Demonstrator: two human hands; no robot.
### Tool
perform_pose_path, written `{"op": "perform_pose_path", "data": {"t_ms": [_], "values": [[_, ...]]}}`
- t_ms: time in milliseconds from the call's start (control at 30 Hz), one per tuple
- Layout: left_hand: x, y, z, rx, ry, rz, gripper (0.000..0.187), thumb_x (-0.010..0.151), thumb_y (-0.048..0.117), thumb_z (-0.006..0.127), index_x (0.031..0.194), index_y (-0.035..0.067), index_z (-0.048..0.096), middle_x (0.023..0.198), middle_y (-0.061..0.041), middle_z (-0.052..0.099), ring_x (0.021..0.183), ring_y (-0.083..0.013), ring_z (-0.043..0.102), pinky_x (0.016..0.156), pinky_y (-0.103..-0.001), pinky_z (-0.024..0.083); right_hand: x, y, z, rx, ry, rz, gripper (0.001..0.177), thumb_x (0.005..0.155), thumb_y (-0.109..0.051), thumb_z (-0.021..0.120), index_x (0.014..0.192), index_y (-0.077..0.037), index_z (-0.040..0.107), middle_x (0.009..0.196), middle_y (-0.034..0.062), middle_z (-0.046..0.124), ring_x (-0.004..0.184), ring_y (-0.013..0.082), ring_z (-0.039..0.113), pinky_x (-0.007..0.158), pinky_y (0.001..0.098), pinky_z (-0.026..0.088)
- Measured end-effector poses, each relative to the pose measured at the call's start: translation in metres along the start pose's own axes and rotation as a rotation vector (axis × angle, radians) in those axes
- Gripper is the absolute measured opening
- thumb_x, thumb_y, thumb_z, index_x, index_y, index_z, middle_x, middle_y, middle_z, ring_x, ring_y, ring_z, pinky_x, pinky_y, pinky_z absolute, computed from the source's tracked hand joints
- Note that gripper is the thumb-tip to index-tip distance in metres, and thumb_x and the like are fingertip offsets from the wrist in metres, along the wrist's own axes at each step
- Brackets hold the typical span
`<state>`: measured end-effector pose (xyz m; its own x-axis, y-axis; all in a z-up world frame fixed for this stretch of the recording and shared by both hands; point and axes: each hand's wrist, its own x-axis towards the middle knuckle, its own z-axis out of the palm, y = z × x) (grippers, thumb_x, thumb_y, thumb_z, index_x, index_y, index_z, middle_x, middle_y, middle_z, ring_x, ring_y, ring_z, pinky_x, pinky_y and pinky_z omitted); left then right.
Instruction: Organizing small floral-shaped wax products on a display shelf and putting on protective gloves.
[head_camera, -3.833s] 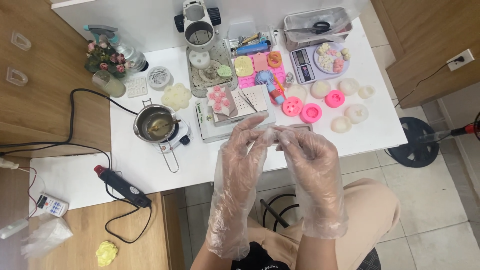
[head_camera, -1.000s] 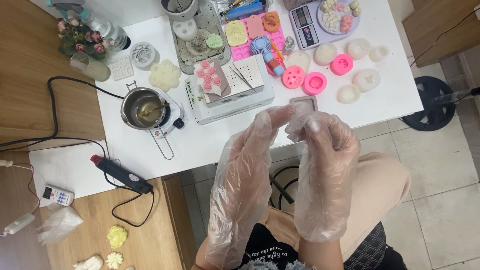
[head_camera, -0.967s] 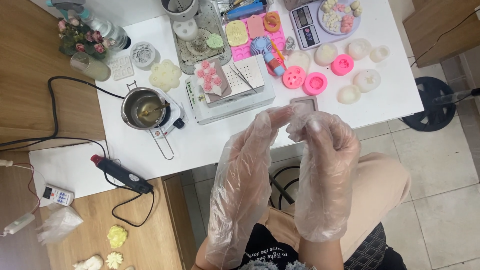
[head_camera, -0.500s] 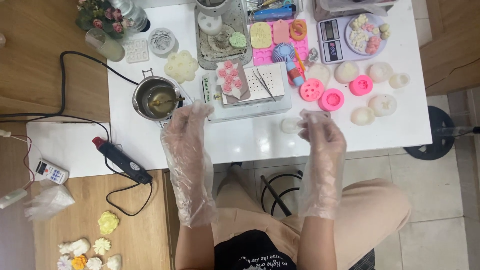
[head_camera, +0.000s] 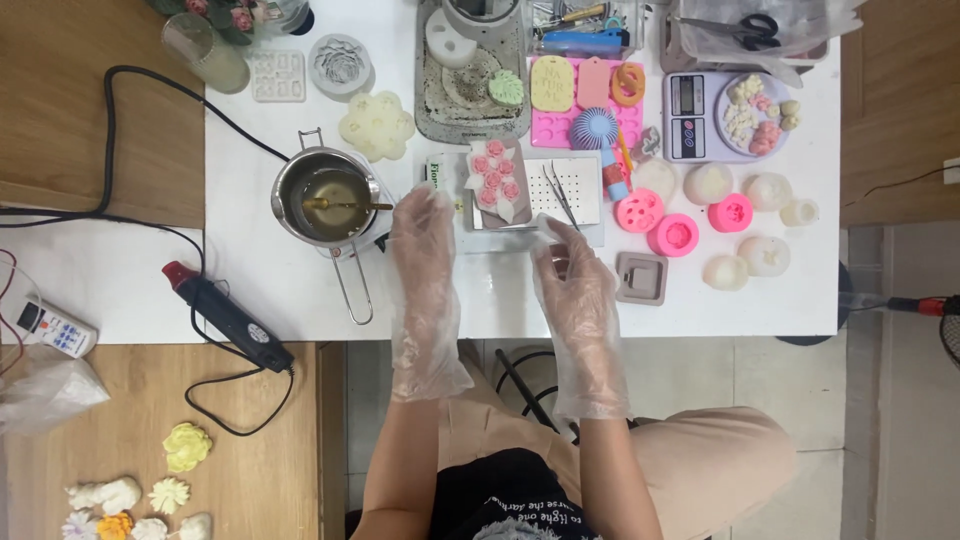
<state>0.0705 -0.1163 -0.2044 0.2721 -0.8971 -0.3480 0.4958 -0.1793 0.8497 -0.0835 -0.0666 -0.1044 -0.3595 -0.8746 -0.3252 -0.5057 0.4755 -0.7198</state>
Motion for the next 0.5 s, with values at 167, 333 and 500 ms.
{"op": "perform_pose_path", "data": {"t_ms": [167,333,500], "values": [[0.042,-0.026,0.015,0.424,0.002,0.040,0.068,0.089,0.042,0.072,0.140,0.005,0.049,0.120,-0.007,0.063,0.105,-0.0123,0.066,0.081,-0.024,0.063,0.009,-0.005,0.002,-0.051,-0.005,-0.007,0.048,0.095,-0.030,0.067,0.142,-0.021,0.060,0.088,0.0051,0.073,0.074,0.0138,0.068,0.072,0.0343,0.057],[0.076,-0.080,0.019,0.183,-0.147,-0.055,0.061,0.102,0.046,0.065,0.141,-0.001,0.060,0.116,-0.008,0.065,0.098,-0.0138,0.060,0.082,-0.025,0.053,0.028,-0.001,0.017,-0.120,-0.112,-0.033,0.070,0.094,-0.030,0.068,0.158,-0.023,0.038,0.089,0.0080,0.073,0.073,0.0178,0.067,0.075,0.0348,0.055],[0.060,-0.060,0.029,-0.056,-0.265,-0.153,0.056,0.105,0.045,0.058,0.134,-0.003,0.065,0.125,-0.014,0.067,0.105,-0.0159,0.064,0.089,-0.028,0.055,0.040,0.014,0.032,0.037,-0.179,-0.103,0.079,0.095,-0.029,0.071,0.160,-0.016,0.028,0.108,0.0072,0.075,0.082,0.0159,0.065,0.080,0.0318,0.056]]}}
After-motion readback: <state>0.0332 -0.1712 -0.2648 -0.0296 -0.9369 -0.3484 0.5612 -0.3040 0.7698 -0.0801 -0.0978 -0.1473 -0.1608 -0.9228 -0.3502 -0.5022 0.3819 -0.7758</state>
